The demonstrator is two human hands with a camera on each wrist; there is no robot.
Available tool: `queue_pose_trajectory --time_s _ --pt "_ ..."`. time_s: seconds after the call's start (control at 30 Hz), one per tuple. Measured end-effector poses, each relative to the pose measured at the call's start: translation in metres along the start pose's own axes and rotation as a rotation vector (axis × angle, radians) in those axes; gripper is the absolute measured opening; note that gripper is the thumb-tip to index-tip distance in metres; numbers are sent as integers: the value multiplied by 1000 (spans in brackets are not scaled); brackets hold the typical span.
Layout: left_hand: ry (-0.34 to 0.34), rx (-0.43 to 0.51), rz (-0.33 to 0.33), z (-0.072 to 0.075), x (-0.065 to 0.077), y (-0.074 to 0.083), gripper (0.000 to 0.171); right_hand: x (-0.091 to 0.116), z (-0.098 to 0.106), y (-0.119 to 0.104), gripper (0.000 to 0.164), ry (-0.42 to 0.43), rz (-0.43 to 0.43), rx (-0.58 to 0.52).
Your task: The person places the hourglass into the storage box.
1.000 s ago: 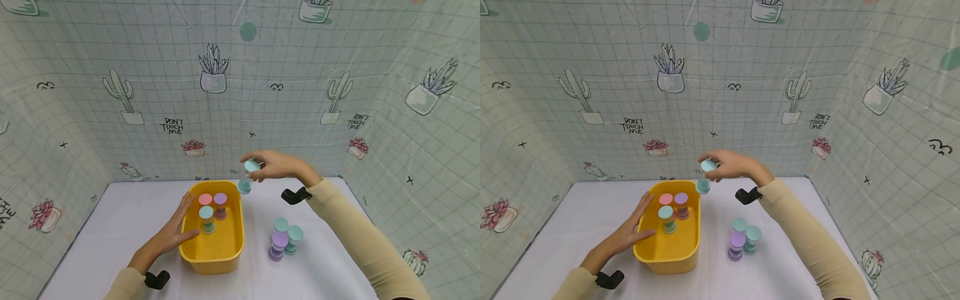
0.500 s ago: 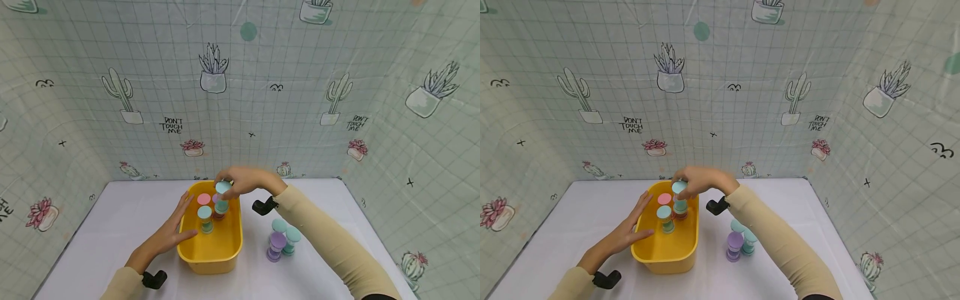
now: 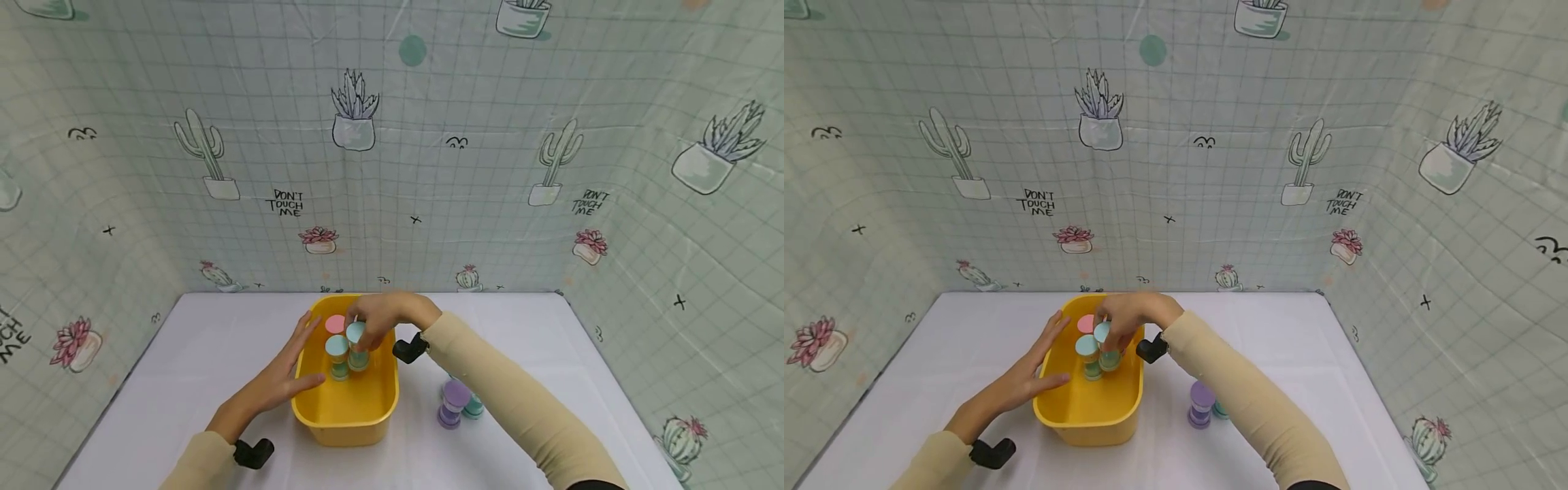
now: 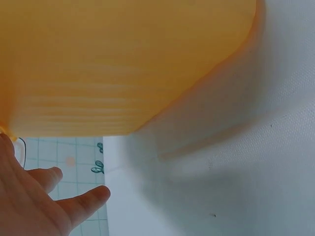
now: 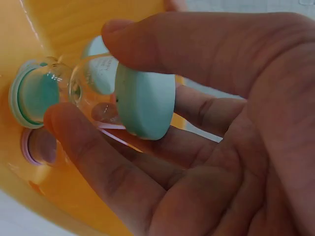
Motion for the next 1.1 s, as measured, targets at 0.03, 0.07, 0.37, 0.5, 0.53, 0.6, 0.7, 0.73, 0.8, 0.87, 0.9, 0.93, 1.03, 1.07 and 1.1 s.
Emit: queue_pose_trajectory --time_s 0.03,0.07,0.37,0.5,0.53,0.6,0.7,0.73,0.8,0.87,0.9,0.93,1.03,1.07,1.1 --pt "0 -2 2 0 1 0 95 -3 -2 1 29 -4 -3 2" --pt "2 -2 2 0 1 0 95 -5 -4 2 28 -8 -8 2" --pt "2 -7 0 -1 1 -2 95 -15 -13 1 24 10 -83 72" --pt "-1 1 5 -2 2 -4 95 -16 -15 0 24 11 -107 88" --pt "1 0 1 -2 2 -4 94 -16 -16 0 22 9 -110 98" --pt "5 -6 -7 -2 1 -3 94 -15 -17 -1 16 3 -116 131" --pt "8 -12 -14 -2 1 -2 94 -15 -19 0 12 -5 -138 186" --pt "8 -14 -14 -2 1 -2 94 -15 -21 0 12 -8 -148 200" --pt "7 -12 -10 -2 1 -2 95 -16 -23 1 14 -8 -162 216" --pt "7 -11 -6 -2 1 -1 95 -18 -26 1 13 -9 -159 217" --pt "7 -12 -3 -2 1 -1 95 -19 -27 1 14 -8 -155 220" --pt "7 -12 -2 -2 1 -1 95 -20 -28 2 15 -8 -150 217" --pt "6 -13 -2 -2 2 -1 95 -22 -29 3 20 5 -129 226" --pt "6 -13 -2 -2 2 -2 95 -23 -30 3 22 10 -128 231" --pt "6 -14 -2 -2 2 -2 95 -24 -30 3 23 16 -128 236"
Point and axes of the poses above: each hand's wrist, its own x-axis away from the middle knuckle, its own z-axis out of the back of the hand, y = z × x, the point moved 1 cm from there along -x, towards the middle knuckle, and after that the axes turned 8 degrees about x, right-handed, at the moved point
